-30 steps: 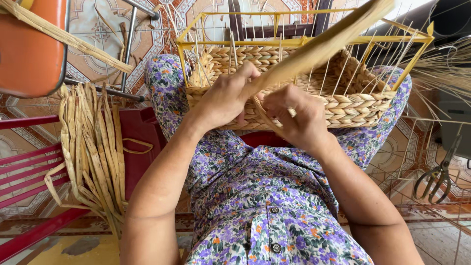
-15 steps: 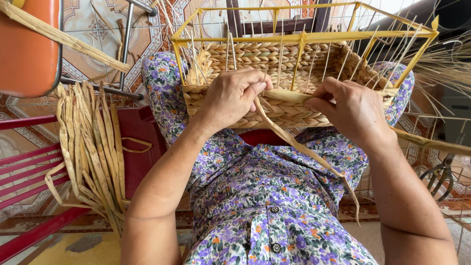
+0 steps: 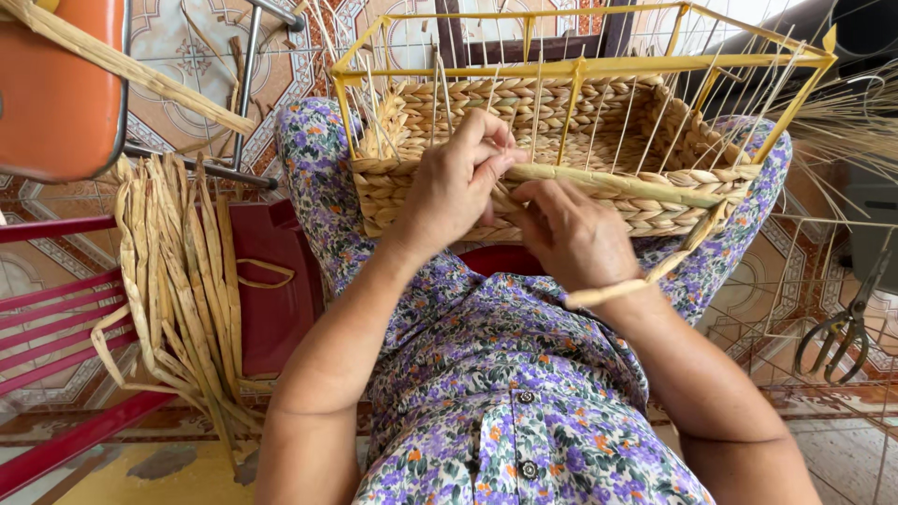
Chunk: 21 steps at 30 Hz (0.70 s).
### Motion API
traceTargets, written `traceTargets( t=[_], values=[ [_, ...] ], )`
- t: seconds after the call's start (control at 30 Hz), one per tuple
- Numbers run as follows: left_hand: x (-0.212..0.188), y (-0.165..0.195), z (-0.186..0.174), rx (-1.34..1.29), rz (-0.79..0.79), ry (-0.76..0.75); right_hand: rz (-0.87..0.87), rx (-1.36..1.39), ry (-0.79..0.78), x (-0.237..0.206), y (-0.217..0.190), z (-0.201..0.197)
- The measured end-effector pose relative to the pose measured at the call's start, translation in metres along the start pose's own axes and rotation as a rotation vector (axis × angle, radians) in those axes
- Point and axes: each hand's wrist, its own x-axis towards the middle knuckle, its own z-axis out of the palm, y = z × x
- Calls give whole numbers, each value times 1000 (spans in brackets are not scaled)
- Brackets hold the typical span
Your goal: The person weaves dried palm leaves into a rectangular basket using a yellow wire frame. They interlace the leaves through the vertical wires, pull them tight, and occasionally adjust the frame or reach for more material.
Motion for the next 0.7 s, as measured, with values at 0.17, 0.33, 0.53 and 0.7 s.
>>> traceTargets(
  t=[0.17, 0.33, 0.53, 0.7],
  values=[
    [4, -4, -12, 76, 80, -273, -143, -187, -55, 13, 16, -38],
    [-5, -24, 27, 375, 245, 96, -140, -289, 230, 18, -3, -103],
    [-6, -42, 31, 309, 332, 203, -266, 74, 266, 1, -27, -67],
    [-15, -25, 21, 200, 517, 89, 107, -54, -24, 38, 25, -29]
  ],
)
